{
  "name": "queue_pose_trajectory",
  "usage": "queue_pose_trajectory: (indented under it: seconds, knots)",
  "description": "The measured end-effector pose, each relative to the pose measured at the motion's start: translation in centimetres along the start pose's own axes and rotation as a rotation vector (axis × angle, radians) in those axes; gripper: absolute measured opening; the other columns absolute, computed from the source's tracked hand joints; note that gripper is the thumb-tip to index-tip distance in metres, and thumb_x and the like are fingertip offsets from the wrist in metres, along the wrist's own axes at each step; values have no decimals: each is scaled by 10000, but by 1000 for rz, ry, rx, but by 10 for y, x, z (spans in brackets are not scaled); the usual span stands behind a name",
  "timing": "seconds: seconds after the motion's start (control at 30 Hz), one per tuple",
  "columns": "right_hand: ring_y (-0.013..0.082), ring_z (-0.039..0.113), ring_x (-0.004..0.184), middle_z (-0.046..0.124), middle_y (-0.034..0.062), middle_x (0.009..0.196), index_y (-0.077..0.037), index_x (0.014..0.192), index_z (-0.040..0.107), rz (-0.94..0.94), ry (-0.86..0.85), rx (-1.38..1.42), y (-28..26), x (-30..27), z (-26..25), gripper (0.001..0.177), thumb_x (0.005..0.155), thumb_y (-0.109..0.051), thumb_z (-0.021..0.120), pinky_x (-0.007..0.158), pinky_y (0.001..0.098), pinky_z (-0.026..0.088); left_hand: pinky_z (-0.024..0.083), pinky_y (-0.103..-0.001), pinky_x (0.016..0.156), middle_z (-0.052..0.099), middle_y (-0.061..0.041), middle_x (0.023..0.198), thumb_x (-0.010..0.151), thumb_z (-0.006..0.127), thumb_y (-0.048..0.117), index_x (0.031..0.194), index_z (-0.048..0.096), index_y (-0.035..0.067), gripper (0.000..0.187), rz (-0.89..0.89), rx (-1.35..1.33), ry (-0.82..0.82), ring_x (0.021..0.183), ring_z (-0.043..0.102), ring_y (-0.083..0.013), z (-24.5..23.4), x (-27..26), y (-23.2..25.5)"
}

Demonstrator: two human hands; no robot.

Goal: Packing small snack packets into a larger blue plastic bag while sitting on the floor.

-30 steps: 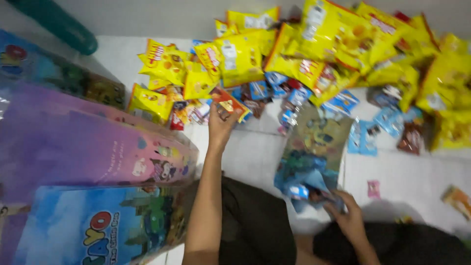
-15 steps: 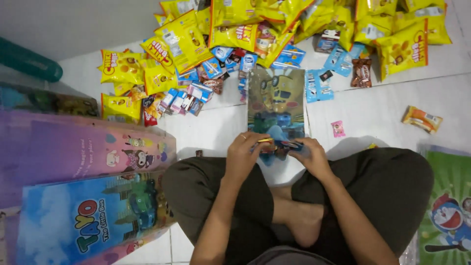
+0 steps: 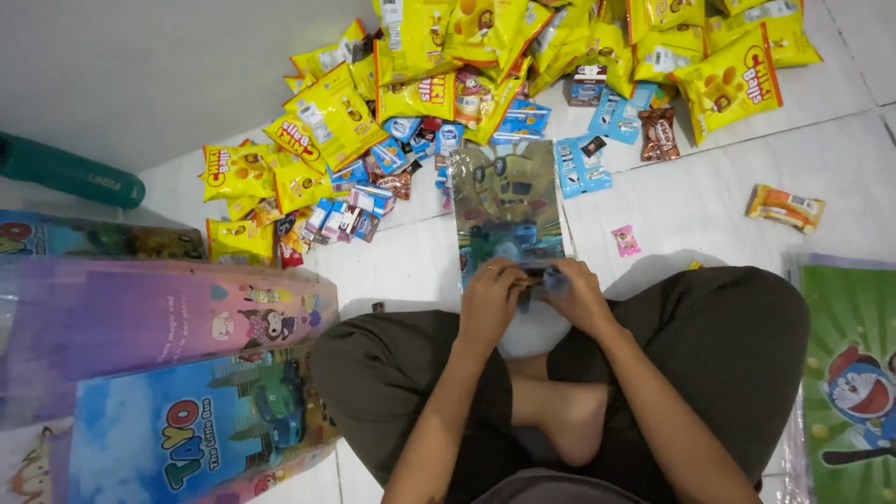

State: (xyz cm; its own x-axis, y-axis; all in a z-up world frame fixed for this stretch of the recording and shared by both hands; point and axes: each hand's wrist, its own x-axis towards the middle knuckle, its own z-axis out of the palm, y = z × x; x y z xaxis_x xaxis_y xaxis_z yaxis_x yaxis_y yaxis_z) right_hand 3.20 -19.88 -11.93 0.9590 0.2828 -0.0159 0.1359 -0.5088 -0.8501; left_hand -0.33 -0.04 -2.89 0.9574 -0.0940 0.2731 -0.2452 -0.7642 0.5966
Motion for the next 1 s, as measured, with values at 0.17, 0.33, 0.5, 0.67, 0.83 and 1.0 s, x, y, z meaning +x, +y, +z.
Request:
queue_pose_trajectory:
  seconds: [0.17, 0.33, 0.5, 0.67, 0.83, 1.0]
  knots:
    - [299, 618, 1170, 708, 52, 1191, -188, 1321, 684, -98, -10, -33, -6, -1, 2, 570, 786, -239, 873, 1036, 448, 494, 354, -461, 1044, 665, 33, 1063, 862, 796, 306, 905, 774, 240, 82, 66, 282, 1, 1177, 564, -214, 23, -2, -16]
    - [298, 542, 1261, 656, 34, 1287, -242, 1386, 625, 1, -73, -73, -12, -1, -8, 590, 826, -203, 802, 1129, 499, 351, 227, -539, 1114, 636, 26, 1248, 873, 767, 329, 980, 784, 248, 135, 78, 227, -35, 1293, 508, -230, -5, 10, 11]
    - [466, 564, 1226, 628, 208, 1307, -147, 1364, 621, 101, 36, -175, -23, 13, -52, 574, 805, -57, 715, 1051, 650, 449, 244, -564, 1140, 566, 2, 1413, 955, 685, 345, 1254, 717, 324, 301, 0, -60, -112, 1409, 451, -276, -66, 2, 5]
    - [400, 497, 1192, 483, 148, 1288, -205, 1276, 652, 407, 223, -630, 81, 47, -59, 479, 818, -147, 780, 852, 523, 548, 423, -514, 1104, 621, -106, 1316, 931, 718, 68, 1326, 671, 160, 409, -327, -282, 8, 1306, 555, -347, -103, -22, -32]
    - [440, 594, 1080, 514, 210, 1138, -49, 1014, 659, 296, 187, -627, 85, 82, -48, 187, 850, 33, 692, 819, 456, 595, 464, -504, 1070, 606, -106, 1307, 1006, 646, 90, 1345, 644, 120, 340, -548, -472, 87, 1294, 568, -322, -93, -23, -42]
    - [504, 657, 1051, 509, 267, 1232, 28, 1132, 639, 183, 212, -458, 55, 148, -66, 265, 892, 120, 575, 852, 536, 601, 489, -525, 1042, 631, -115, 1276, 978, 686, 73, 1324, 659, 105, 348, -621, -505, 71, 1261, 606, -345, -73, -15, -60]
